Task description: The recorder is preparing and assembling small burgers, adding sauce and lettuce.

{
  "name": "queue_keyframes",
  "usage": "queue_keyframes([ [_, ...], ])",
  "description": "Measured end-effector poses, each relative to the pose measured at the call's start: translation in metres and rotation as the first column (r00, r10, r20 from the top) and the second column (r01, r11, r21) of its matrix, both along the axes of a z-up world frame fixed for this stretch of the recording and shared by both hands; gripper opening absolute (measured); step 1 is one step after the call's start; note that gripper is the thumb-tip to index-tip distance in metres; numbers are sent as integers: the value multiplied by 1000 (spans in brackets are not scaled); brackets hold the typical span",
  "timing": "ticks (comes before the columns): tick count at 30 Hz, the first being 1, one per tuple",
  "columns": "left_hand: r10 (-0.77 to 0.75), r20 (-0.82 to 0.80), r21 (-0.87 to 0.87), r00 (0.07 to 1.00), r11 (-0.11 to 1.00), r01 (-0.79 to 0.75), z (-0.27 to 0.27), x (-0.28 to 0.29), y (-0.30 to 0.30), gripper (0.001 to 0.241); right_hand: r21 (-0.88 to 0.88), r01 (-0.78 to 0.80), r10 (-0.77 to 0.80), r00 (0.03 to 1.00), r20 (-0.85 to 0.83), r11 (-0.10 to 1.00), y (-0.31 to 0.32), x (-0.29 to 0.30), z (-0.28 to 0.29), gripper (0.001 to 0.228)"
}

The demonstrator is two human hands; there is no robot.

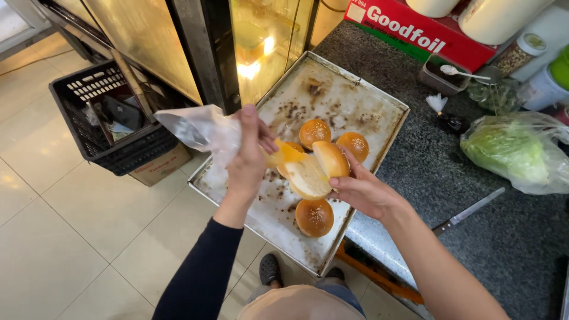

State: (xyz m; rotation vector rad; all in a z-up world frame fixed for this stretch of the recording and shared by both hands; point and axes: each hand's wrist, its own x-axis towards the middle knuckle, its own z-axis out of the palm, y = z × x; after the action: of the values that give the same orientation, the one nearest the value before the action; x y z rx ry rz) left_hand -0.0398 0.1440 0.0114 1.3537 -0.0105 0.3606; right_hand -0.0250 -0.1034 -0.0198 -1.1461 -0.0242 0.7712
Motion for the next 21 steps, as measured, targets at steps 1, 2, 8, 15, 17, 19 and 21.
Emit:
queue_keyframes([
  [1, -2, 0, 2, 1000, 1000, 2, -3, -6, -3, 56, 2, 2, -2, 1000, 0, 1000, 0, 0, 1, 106],
  [2, 4, -17, 6, 1000, 1000, -4, -6, -11, -6, 58, -25, 10, -10, 1000, 6, 1000, 0, 0, 2, 106],
  [8, -51, -57, 13, 997, 999, 52, -14, -6, 4, 62, -66, 17, -16, 1000, 12, 998, -5, 4, -4, 105],
  [15, -41, -39, -76, 998, 996, 38, 0, -27, -1, 59, -85, 26, -26, 1000, 10, 996, -1, 6, -3, 104],
  [17, -21, -43, -63, 999, 998, 18, -6, -19, 9, 58, -70, 19, -18, 1000, 9, 997, -2, 6, -9, 105],
  [19, -1, -45, -54, 999, 999, -1, -16, -10, 18, 56, -58, 12, -11, 1000, 10, 998, -4, 6, -14, 105],
  [21, 91, -49, -122, 995, 988, -97, -29, 0, 31, 56, -65, 29, -31, 999, -28, 997, -3, 7, -18, 108],
])
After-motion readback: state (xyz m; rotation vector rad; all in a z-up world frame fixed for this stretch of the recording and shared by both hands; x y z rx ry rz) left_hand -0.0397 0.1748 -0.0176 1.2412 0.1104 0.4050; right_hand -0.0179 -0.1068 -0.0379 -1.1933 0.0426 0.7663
